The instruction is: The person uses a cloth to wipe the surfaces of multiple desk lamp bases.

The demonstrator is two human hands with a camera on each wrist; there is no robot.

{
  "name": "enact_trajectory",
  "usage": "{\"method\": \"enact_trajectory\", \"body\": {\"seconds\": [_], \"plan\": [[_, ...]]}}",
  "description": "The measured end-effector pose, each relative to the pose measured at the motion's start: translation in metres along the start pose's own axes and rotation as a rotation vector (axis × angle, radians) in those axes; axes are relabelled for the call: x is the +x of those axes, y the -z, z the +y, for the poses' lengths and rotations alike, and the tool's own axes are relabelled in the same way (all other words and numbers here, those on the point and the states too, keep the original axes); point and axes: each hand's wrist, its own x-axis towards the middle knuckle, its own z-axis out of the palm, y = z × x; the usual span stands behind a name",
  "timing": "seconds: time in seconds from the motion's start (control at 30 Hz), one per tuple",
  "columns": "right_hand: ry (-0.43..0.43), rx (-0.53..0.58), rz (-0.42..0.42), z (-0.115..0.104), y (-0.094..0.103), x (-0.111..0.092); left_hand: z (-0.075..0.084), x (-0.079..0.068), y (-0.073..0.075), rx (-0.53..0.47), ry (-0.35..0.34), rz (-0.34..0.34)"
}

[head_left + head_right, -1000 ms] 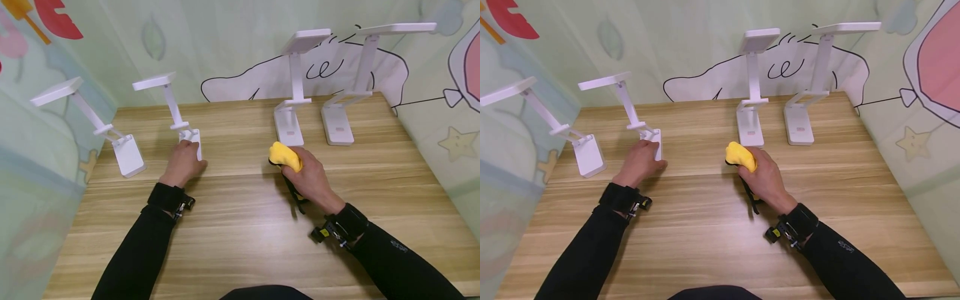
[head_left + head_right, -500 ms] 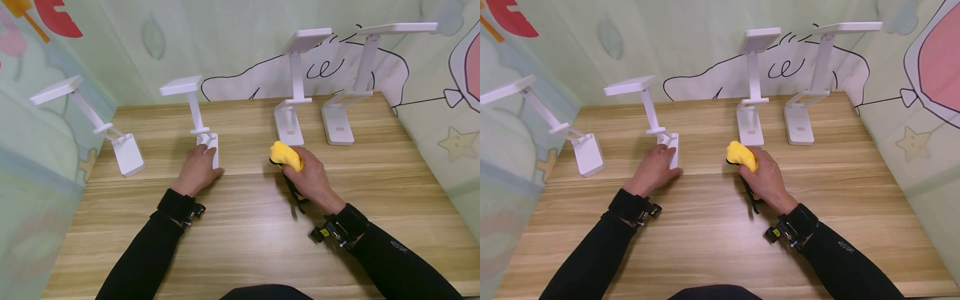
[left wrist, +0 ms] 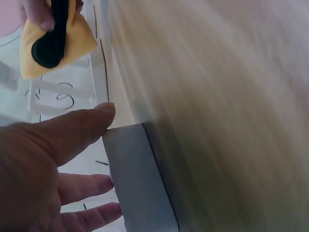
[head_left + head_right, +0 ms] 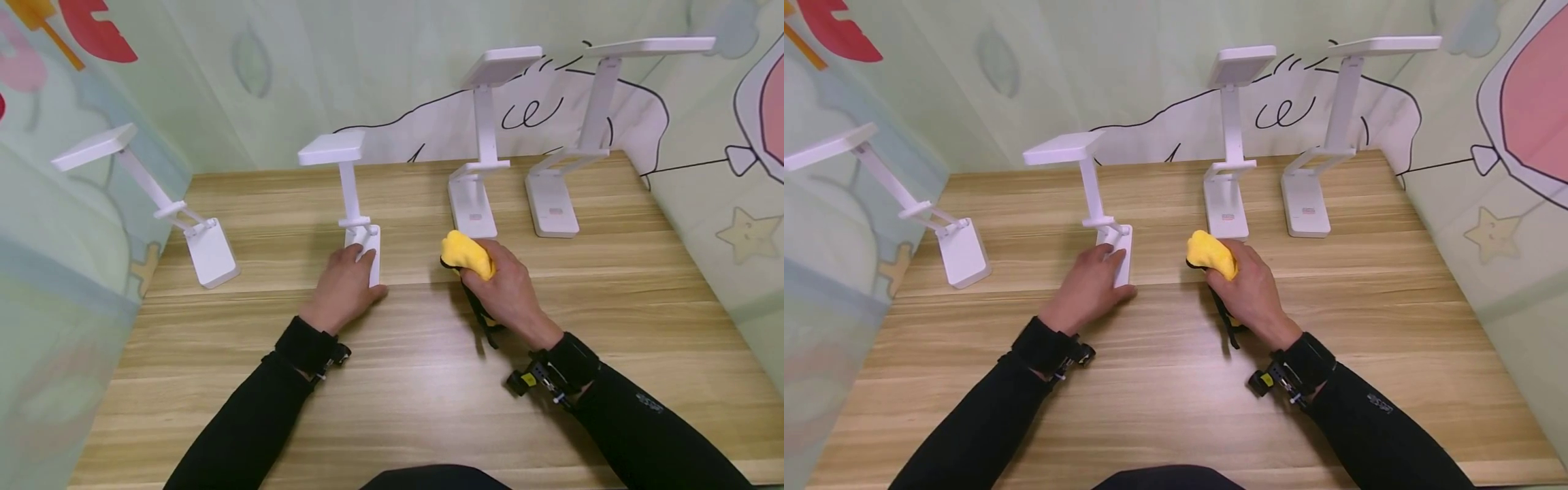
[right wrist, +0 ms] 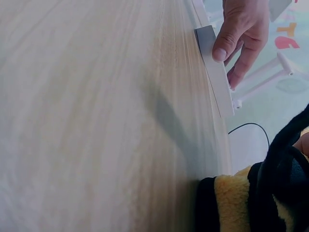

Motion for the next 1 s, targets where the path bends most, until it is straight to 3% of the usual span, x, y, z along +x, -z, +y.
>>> {"method": "enact_trajectory", "body": {"seconds": [0.5,0.8,1.0], "plan": [[0.071,-0.043,0.031,0.004,0.0,0.0,0.04,-0.007,-0.009,0.042,-0.095,-0.037],[0.021,-0.079,-0.009,0.004,0.002,0.001,0.053,-0.012,-0.012,0.119,-0.222,-0.059],[0.006,-0.147,-0.048,0.0,0.004,0.003,0.058,-0.013,-0.011,0.133,-0.26,-0.08]]}}
